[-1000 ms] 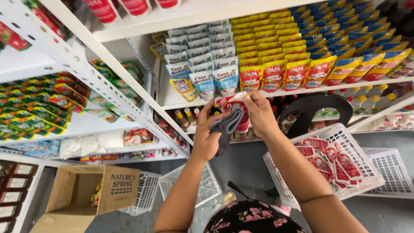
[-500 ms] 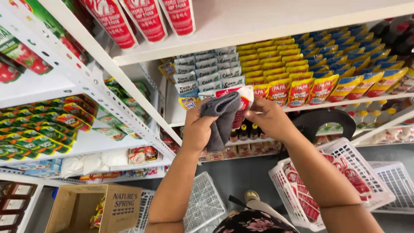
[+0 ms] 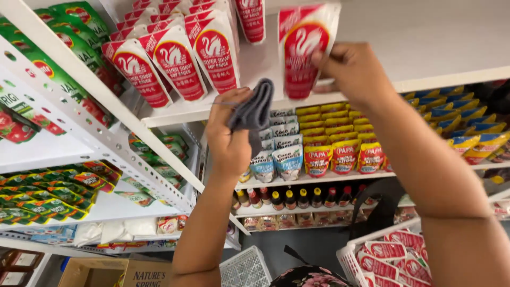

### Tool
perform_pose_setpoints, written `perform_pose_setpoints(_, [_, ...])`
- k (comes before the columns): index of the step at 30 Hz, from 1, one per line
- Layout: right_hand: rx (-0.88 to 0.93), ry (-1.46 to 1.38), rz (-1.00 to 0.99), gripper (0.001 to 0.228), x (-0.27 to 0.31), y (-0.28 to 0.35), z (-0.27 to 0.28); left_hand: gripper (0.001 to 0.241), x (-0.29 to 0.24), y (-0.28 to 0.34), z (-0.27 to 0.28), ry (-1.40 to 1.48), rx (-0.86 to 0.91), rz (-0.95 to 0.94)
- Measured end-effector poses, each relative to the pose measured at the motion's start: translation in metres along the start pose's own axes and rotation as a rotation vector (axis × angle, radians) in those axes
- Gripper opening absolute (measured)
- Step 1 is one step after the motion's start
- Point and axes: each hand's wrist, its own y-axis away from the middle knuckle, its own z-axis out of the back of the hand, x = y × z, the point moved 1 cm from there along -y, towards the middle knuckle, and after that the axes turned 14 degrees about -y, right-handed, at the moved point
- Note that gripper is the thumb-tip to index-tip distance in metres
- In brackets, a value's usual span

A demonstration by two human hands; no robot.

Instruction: Restocking and organizing condiment pouches on a grocery store shelf from a white basket.

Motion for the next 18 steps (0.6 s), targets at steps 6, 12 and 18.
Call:
perform_pose_setpoints(6, [0.069, -0.067, 0.043, 0.027, 0.005, -0.106, 0.009, 0.047, 0.01, -0.037, -0.033, -0.554, -0.05, -0.377])
perform_pose_setpoints(12, [0.067, -0.076, -0.115, 0.024, -0.014, -0.178, -0.016, 0.031, 0.028, -0.043, -0.065, -0.904, -0.012, -0.579])
perform_pose_setpoints(18, [0.068, 0.031, -0.194, 0.025, -0.057, -0.238, -0.028, 0.029, 0.038, -0.041, -0.061, -0.888, 0.013, -0.581])
